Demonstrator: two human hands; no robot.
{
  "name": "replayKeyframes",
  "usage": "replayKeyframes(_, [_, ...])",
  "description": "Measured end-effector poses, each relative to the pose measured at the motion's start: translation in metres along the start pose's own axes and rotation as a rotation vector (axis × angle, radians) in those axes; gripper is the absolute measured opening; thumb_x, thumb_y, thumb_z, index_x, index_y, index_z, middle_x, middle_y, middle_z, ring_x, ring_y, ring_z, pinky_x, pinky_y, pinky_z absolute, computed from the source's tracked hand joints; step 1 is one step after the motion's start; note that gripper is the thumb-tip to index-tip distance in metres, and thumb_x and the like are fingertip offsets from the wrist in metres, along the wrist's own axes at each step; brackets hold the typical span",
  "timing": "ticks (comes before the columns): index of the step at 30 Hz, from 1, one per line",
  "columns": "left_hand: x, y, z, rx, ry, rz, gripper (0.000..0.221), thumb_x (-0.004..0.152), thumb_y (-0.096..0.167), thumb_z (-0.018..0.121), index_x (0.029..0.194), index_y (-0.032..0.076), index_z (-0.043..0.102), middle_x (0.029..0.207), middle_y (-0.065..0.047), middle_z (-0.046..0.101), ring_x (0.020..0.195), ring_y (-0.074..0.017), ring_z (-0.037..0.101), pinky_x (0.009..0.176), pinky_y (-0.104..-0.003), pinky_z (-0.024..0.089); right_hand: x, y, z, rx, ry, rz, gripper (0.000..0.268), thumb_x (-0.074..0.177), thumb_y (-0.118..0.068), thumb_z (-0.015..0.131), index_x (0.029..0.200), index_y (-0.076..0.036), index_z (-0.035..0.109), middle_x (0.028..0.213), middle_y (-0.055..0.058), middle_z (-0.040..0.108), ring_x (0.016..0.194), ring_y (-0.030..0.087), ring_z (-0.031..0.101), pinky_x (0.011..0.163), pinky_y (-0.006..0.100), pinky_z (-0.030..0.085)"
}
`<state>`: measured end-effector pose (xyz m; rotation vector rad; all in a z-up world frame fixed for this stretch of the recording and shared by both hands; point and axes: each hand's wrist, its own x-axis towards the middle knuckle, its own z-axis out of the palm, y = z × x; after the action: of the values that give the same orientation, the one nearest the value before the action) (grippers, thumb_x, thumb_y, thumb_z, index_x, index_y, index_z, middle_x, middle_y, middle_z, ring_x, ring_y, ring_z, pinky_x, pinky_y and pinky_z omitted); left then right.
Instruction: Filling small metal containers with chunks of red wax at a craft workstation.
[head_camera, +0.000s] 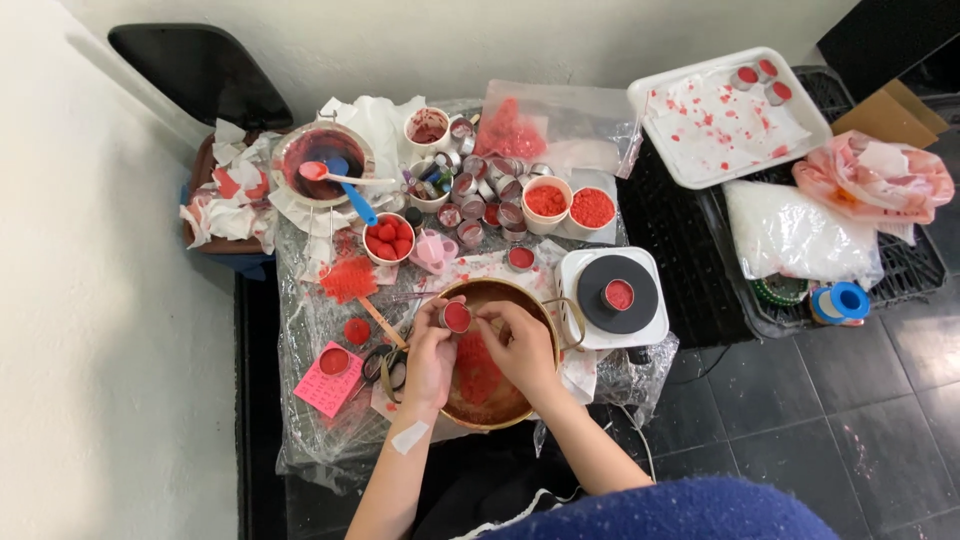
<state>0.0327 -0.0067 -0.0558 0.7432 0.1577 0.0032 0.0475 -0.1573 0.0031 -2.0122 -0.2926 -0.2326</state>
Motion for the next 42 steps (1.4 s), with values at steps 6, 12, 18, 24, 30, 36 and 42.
replayKeyframes(6, [-0.003,0.003,0.005,0.001,0.022,0.018,0.036,0.097,0.008,0.047,0.133,0.004,0.049,0.142,-0.016,0.057,0.132,-0.0225,0.053,0.114,-0.040,0.037,0.002,-0.010,-0.005,-0.014,-0.037,-0.028,0.020,0.085,-0.003,0.075,0.104,-0.009,0.076,0.087,0.004,0.067,0.054,0.013,0.055,0.051,0.027,0.044])
replayKeyframes(12, [-0.003,0.000,0.006,0.072,0.006,0.043,0.040,0.103,0.010,0.052,0.142,0.000,0.049,0.146,-0.014,0.056,0.136,-0.0201,0.052,0.118,-0.037,0.037,-0.001,-0.005,-0.003,-0.033,-0.048,-0.025,0.020,0.088,-0.003,0.075,0.107,-0.009,0.075,0.080,0.006,0.061,0.056,0.013,0.052,0.053,0.028,0.043])
replayKeyframes(18, [-0.006,0.002,0.011,0.152,-0.011,0.092,0.045,0.103,0.005,0.051,0.148,-0.002,0.050,0.148,-0.011,0.057,0.136,-0.0167,0.052,0.117,-0.033,0.038,-0.001,-0.020,-0.006,-0.077,-0.036,-0.035,0.016,0.090,-0.005,0.072,0.106,-0.008,0.072,0.089,0.008,0.069,0.058,0.019,0.058,0.054,0.031,0.047])
replayKeyframes(24, [-0.011,0.003,0.013,0.371,0.017,0.091,0.048,0.102,0.005,0.054,0.149,0.000,0.051,0.146,-0.007,0.060,0.129,-0.0120,0.056,0.111,-0.029,0.040,-0.005,-0.013,-0.002,-0.102,-0.004,-0.045,0.016,0.089,-0.004,0.069,0.105,-0.008,0.072,0.091,0.008,0.070,0.059,0.021,0.061,0.056,0.032,0.049])
replayKeyframes(30, [-0.008,0.005,0.016,0.421,0.064,0.041,0.045,0.102,0.010,0.055,0.146,0.000,0.054,0.143,-0.007,0.063,0.126,-0.0112,0.059,0.109,-0.029,0.043,-0.004,-0.015,-0.003,-0.137,0.001,-0.023,0.012,0.088,-0.003,0.071,0.100,-0.006,0.071,0.088,0.008,0.068,0.058,0.021,0.059,0.055,0.033,0.047])
replayKeyframes(36, [-0.005,0.000,0.010,0.489,0.072,0.056,0.040,0.103,0.015,0.059,0.139,-0.002,0.063,0.131,-0.009,0.072,0.120,-0.0108,0.063,0.107,-0.028,0.046,-0.002,-0.021,-0.006,-0.146,0.030,-0.070,0.011,0.088,-0.002,0.072,0.098,-0.007,0.073,0.088,0.007,0.069,0.055,0.021,0.059,0.051,0.033,0.045])
replayKeyframes(42, [-0.009,0.003,0.013,0.605,0.086,0.046,0.041,0.103,0.020,0.059,0.138,0.000,0.064,0.125,-0.006,0.072,0.112,-0.0090,0.062,0.099,-0.027,0.048,-0.002,-0.023,-0.008,-0.176,0.034,-0.080,0.010,0.087,-0.003,0.074,0.096,-0.007,0.073,0.087,0.006,0.071,0.055,0.022,0.061,0.051,0.032,0.046])
